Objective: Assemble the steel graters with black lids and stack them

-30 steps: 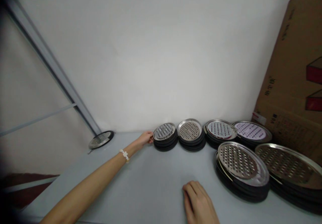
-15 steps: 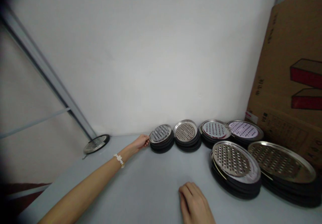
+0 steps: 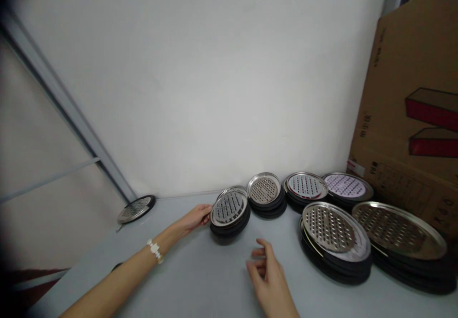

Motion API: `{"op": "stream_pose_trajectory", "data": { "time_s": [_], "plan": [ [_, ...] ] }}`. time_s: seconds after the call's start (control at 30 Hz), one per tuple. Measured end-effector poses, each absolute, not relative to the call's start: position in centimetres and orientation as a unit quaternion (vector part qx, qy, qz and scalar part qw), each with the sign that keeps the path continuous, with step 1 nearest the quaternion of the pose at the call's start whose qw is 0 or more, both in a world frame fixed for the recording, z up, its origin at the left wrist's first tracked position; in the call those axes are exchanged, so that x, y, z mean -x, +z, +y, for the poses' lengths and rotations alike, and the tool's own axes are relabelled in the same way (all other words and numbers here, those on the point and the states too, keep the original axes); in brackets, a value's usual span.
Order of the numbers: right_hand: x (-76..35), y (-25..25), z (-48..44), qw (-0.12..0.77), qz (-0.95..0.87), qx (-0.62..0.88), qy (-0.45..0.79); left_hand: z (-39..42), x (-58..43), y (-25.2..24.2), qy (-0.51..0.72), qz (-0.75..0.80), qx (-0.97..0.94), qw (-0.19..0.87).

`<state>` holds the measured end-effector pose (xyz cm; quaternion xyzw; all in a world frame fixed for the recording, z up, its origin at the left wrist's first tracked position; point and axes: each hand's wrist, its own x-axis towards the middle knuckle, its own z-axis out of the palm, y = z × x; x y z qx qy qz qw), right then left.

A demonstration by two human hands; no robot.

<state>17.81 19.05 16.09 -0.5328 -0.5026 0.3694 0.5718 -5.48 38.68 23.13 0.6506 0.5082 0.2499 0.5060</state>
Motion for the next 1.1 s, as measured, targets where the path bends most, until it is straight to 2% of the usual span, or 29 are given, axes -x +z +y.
{"op": "stream_pose_trajectory", "data": {
  "time_s": [0.13, 0.23, 0.43, 0.63, 0.93, 1.1],
  "plan": [
    [-15.8, 17.9, 21.2, 0.614, -0.353, 0.460, 0.535, 35.3, 5.1, 23.1, 0.241, 0.492, -0.663, 0.510],
    [-16.0, 19.0, 21.0, 0.625, -0.325, 0.450, 0.548, 32.8, 5.1, 23.1, 0.236, 0.492, -0.665, 0.510],
    [-18.9, 19.2, 18.8, 0.568, -0.377, 0.451, 0.576, 29.8, 5.4, 22.5, 0.213, 0.515, -0.658, 0.507],
    [-20.7, 19.2, 18.6, 0.521, -0.420, 0.442, 0.598, 28.4, 5.1, 20.8, 0.169, 0.581, -0.689, 0.399],
    [-21.3, 17.8, 19.1, 0.526, -0.478, 0.530, 0.462, 27.4, 4.4, 21.8, 0.132, 0.624, -0.728, 0.252],
    [-23.0, 17.7, 19.5, 0.529, -0.524, 0.587, 0.317, 27.5, 5.8, 22.5, 0.075, 0.653, -0.730, 0.189]
  ]
}}
